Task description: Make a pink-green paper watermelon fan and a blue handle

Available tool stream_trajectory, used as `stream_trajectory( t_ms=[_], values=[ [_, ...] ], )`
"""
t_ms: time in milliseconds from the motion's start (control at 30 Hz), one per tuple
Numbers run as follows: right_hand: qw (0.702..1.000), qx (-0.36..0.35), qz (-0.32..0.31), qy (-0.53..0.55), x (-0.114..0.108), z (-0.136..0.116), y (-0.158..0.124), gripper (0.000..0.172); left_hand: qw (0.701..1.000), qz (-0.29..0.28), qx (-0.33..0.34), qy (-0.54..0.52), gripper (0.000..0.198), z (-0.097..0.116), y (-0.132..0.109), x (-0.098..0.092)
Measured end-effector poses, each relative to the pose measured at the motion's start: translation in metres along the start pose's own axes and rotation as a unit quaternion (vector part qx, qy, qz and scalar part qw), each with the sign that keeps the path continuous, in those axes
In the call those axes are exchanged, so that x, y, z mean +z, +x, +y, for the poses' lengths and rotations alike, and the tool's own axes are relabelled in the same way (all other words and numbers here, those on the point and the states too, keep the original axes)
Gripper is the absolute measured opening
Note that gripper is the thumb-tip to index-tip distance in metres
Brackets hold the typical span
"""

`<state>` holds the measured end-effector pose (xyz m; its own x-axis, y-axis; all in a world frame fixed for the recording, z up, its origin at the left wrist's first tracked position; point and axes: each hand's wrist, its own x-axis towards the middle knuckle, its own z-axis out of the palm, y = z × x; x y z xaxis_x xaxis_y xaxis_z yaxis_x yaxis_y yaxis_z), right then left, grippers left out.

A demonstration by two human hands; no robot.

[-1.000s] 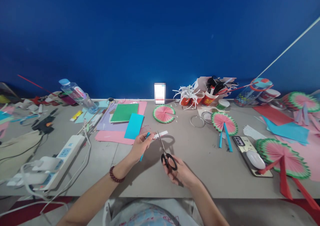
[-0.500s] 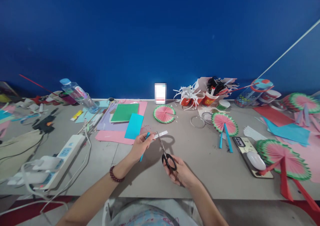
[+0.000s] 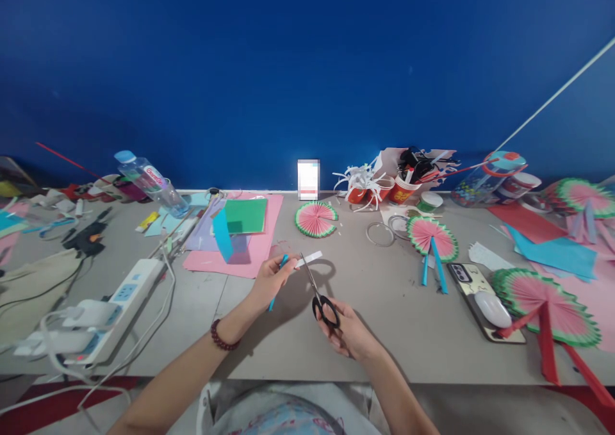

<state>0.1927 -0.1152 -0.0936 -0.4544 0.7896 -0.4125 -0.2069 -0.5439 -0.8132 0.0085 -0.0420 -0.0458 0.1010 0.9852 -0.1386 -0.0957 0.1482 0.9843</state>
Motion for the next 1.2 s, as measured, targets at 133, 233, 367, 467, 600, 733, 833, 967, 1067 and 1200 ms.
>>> stream_trajectory(
  t_ms=[133,233,367,467,600,733,833,967,1067,1200],
  values=[
    [1.0,0.0,0.008,-0.015,0.002,-0.001,0.0,0.049,1.0,-0.011,0.004,0.012,0.041,-0.001,0.001,0.0],
    [1.0,-0.007,-0.011,0.001,0.002,0.0,0.0,0.049,1.0,-0.019,0.002,0.011,0.042,-0.005,0.002,0.0],
    [0.995,-0.01,-0.073,0.066,0.0,0.0,-0.001,0.056,0.999,-0.032,-0.009,0.007,0.043,-0.007,0.002,0.002],
    [0.989,-0.013,-0.11,0.093,-0.003,-0.003,-0.002,0.058,0.999,-0.041,-0.022,0.001,0.044,-0.009,0.002,0.003],
    [0.99,-0.013,-0.104,0.095,-0.004,-0.005,-0.004,0.059,0.998,-0.049,-0.026,0.0,0.046,-0.011,0.002,0.003],
    [0.994,-0.041,-0.073,0.067,0.001,-0.003,-0.002,0.059,0.998,-0.052,-0.02,-0.002,0.046,-0.012,0.002,0.003],
    [0.996,-0.053,-0.052,0.046,0.003,-0.004,-0.001,0.057,0.999,-0.043,-0.008,0.003,0.047,-0.012,0.003,0.002],
    [0.993,-0.09,0.019,0.069,-0.003,-0.015,-0.005,0.053,1.0,-0.02,-0.015,0.003,0.049,-0.01,0.006,-0.001],
    [0.984,-0.135,0.116,0.017,-0.011,-0.026,-0.008,0.048,0.999,-0.016,-0.025,-0.012,0.048,-0.009,0.008,-0.004],
    [0.939,-0.218,0.233,-0.13,-0.018,-0.036,0.001,0.044,0.999,-0.046,-0.023,-0.013,0.047,-0.009,0.007,-0.005]
  ],
)
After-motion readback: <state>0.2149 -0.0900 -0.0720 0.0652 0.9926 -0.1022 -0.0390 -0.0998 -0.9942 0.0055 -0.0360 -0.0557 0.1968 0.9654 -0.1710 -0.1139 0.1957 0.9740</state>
